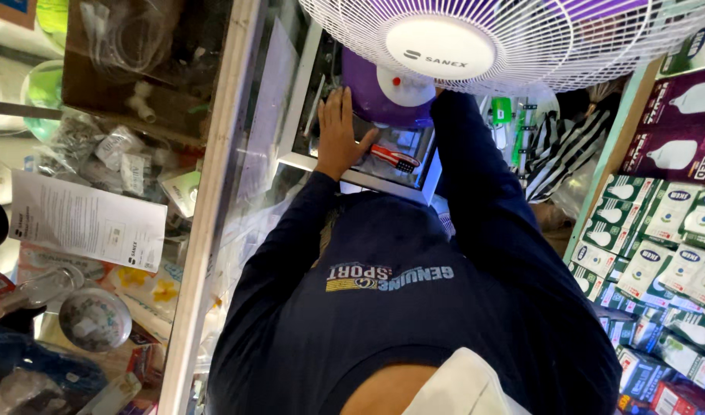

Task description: The person assembles a small electric fan by attaching the blades to the motor unit, fitting the plastic safety guards, and using a screwdriver to secure the base components.

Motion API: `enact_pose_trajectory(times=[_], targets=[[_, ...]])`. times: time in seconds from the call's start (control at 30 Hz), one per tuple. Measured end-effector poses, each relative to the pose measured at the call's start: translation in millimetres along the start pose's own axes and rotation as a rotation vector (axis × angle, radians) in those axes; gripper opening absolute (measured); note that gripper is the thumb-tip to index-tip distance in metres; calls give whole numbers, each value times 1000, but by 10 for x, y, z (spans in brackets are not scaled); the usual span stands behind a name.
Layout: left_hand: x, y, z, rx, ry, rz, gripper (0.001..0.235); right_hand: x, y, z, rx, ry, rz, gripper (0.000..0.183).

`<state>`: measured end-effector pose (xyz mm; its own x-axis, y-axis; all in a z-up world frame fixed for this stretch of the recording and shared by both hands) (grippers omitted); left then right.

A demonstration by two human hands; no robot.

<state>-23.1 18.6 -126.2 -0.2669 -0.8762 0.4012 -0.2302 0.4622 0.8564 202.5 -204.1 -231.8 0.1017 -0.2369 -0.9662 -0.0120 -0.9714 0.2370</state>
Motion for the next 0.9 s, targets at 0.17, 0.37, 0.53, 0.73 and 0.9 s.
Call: enact_pose_trajectory(times=[0.17,0.37,0.53,0.73,0.9], targets=[[39,93,-112,51,48,-11,101,164,308,39,69,-35,-63,33],[-250,-292,-795,135,-74,139,78,370,767,155,154,-72,-111,33],[-635,-1333,-1447,-349,9,145,56,230,1244,463,220,-68,-12,34],[-848,-1737,-1684,-301,136,334,61,-32,946,680,137,-11,168,31],[-911,-1888,-1721,-243,184,376,66,-228,790,868,30,-68,101,31]])
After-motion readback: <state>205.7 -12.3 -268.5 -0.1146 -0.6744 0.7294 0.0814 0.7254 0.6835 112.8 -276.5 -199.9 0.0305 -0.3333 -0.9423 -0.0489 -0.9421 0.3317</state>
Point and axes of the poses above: each hand's wrist, its own z-axis away from the middle knuckle, its own y-axis out of the back of the hand, x = y × z, the point moved 7 cm from there along -z, towards the middle knuckle, and after that the axes turned 10 degrees about -y, right-handed, at the moved point
